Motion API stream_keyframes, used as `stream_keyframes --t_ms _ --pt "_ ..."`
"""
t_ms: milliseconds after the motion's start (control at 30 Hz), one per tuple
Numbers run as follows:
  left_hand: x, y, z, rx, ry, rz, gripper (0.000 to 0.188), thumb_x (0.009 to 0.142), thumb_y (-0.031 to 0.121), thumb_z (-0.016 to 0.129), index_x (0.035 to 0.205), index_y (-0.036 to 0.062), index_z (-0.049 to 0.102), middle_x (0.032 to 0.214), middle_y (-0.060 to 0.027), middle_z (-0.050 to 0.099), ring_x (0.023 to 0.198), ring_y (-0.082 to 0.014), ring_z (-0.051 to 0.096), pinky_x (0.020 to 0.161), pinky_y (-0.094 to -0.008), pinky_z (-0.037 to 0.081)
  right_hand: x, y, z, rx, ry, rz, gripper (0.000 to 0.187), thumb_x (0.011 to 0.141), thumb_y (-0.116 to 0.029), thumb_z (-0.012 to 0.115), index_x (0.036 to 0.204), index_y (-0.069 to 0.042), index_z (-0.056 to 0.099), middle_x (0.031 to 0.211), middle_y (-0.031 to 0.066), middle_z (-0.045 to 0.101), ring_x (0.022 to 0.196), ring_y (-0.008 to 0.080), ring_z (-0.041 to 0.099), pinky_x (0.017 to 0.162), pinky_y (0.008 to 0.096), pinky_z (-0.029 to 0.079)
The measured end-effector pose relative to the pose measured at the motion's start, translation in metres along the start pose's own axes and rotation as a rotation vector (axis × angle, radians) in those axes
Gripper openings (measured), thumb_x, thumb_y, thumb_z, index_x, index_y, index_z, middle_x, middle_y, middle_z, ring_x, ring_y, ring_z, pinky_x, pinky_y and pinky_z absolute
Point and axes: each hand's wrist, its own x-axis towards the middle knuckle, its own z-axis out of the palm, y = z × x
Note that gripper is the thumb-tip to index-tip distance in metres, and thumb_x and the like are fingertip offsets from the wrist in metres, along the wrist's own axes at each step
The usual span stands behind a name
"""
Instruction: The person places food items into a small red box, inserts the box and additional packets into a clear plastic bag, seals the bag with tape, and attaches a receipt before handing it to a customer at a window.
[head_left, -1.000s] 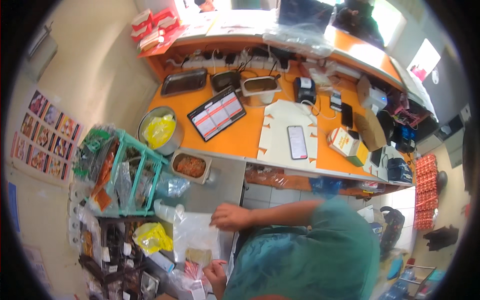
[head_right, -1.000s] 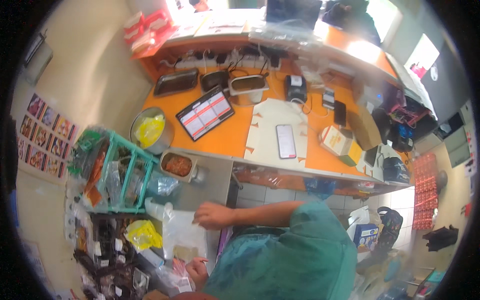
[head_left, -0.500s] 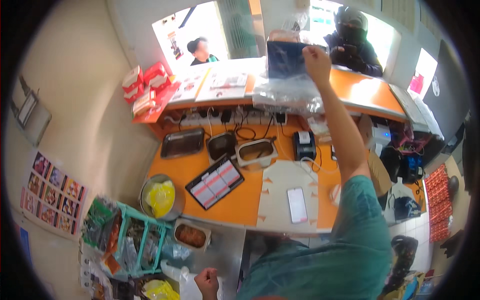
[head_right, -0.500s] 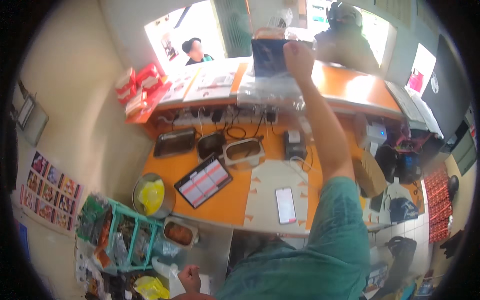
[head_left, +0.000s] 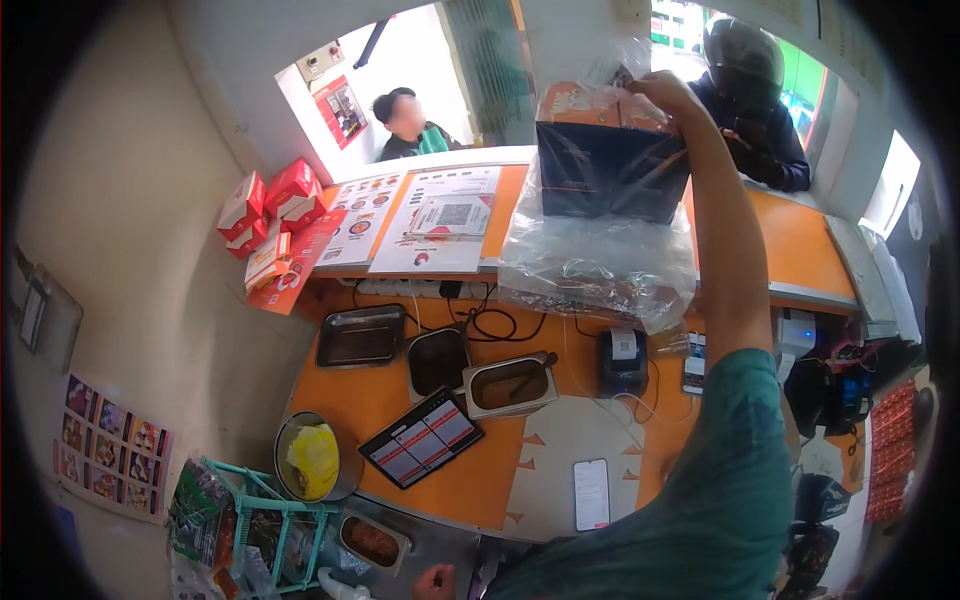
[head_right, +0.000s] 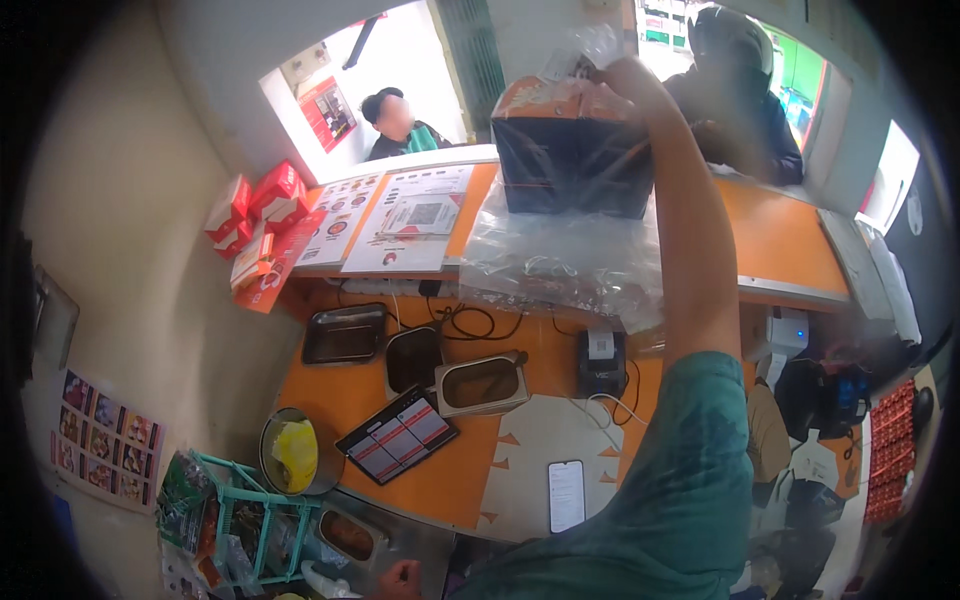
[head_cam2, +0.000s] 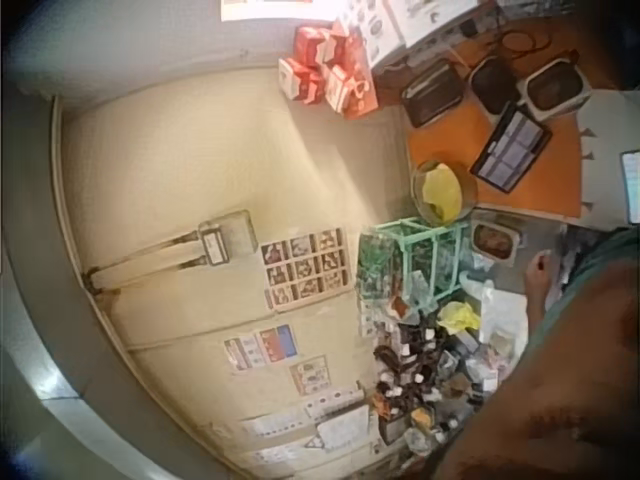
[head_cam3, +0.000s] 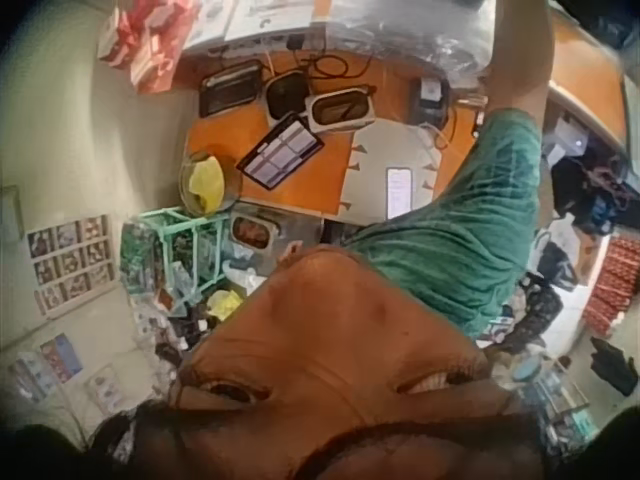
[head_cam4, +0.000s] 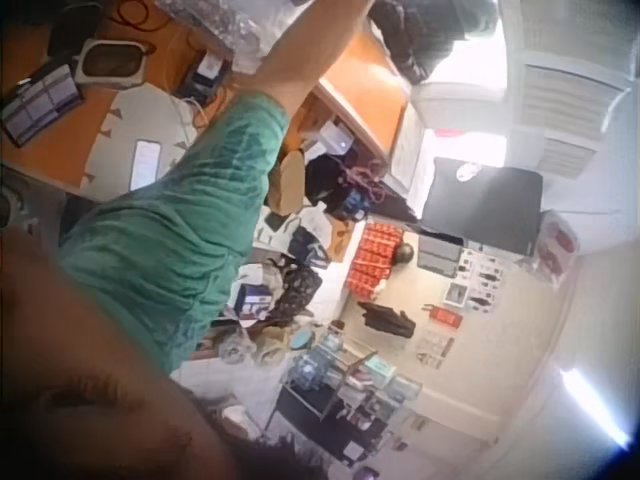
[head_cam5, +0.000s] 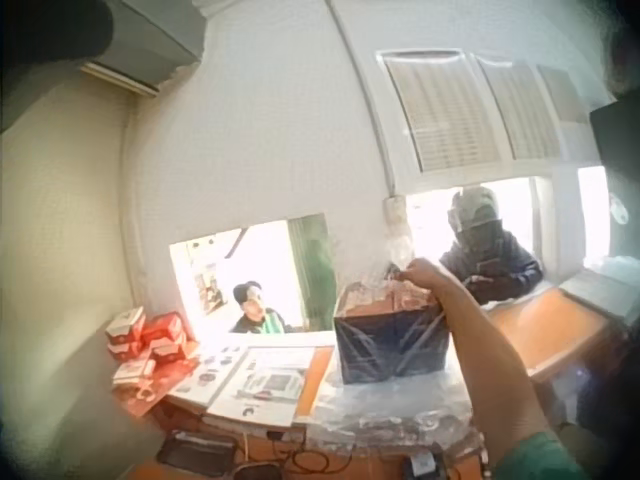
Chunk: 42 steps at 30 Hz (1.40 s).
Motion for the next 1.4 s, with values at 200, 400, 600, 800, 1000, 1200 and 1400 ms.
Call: stream_keyframes --t_ms 200,400,600,800,1000,1200,1400 --pt "0.025 0.042 0.004 0.194 0.221 0.197 0.025 0.093 0.023 0.07 0.083 0.0001 0.069 0.067 -0.0034 0.064 0.061 -0.0083 0.058 0.058 -0.0257 0.046 -0.004 0.008 0.015 0.428 0.04 0.001 0.026 0.087 -0.018 0.073 0.105 0.001 0.072 0.094 0.0054 0.072 0.085 0.0152 0.063 0.079 0.0304 0.05" --pt "0.023 0.062 0.002 0.061 0.174 0.103 0.02 0.093 0.018 0.068 0.088 -0.0018 0.07 0.068 -0.0039 0.065 0.062 -0.0104 0.061 0.061 -0.0266 0.048 -0.005 0.002 0.009 -0.003 0.169 -0.203 0.033 0.088 -0.029 0.073 0.109 -0.003 0.071 0.093 0.0115 0.072 0.086 0.0192 0.066 0.081 0.0327 0.051" --pt "0.005 0.048 0.015 0.063 0.194 0.121 0.022 0.093 0.02 0.069 0.089 -0.0019 0.07 0.068 -0.005 0.065 0.064 -0.0105 0.061 0.061 -0.0273 0.048 -0.009 -0.022 0.004 -0.004 0.261 -0.296 0.054 0.086 -0.046 0.074 0.117 -0.003 0.068 0.096 0.0173 0.072 0.09 0.0269 0.069 0.082 0.0357 0.052" --pt "-0.004 0.076 0.031 -0.002 0.168 0.073 0.024 0.089 0.022 0.072 0.088 -0.0019 0.071 0.068 -0.0124 0.067 0.061 -0.0174 0.065 0.06 -0.0319 0.051 0.018 -0.008 0.025 0.003 0.205 -0.305 0.058 0.085 -0.043 0.076 0.12 0.002 0.065 0.098 0.0186 0.072 0.089 0.0255 0.068 0.081 0.0355 0.052" --pt "0.009 0.079 0.046 -0.009 0.123 0.134 0.027 0.089 0.026 0.072 0.09 -0.0014 0.073 0.072 -0.0157 0.07 0.065 -0.0237 0.07 0.061 -0.0338 0.053 0.029 0.007 0.016 0.0 0.102 -0.215 0.049 0.08 -0.033 0.075 0.121 -0.007 0.064 0.115 0.0225 0.068 0.108 0.0376 0.065 0.092 0.0435 0.051" --pt "0.017 0.087 0.049 0.051 0.079 0.229 0.029 0.089 0.029 0.072 0.09 0.0001 0.074 0.075 -0.0161 0.072 0.066 -0.0277 0.071 0.063 -0.0344 0.055 0.015 0.0 0.02 -0.036 0.487 -0.228 0.035 0.081 -0.024 0.077 0.106 -0.002 0.065 0.099 0.0184 0.071 0.088 0.0292 0.068 0.081 0.0402 0.052" --pt "0.009 0.079 0.045 0.057 0.075 0.196 0.029 0.088 0.027 0.073 0.092 -0.0011 0.073 0.075 -0.0162 0.071 0.067 -0.0226 0.07 0.061 -0.0342 0.053 0.047 0.037 -0.018 0.583 0.213 -0.349 0.035 0.08 -0.005 0.075 0.113 -0.001 0.064 0.093 0.0083 0.072 0.074 0.014 0.064 0.063 0.0281 0.051"
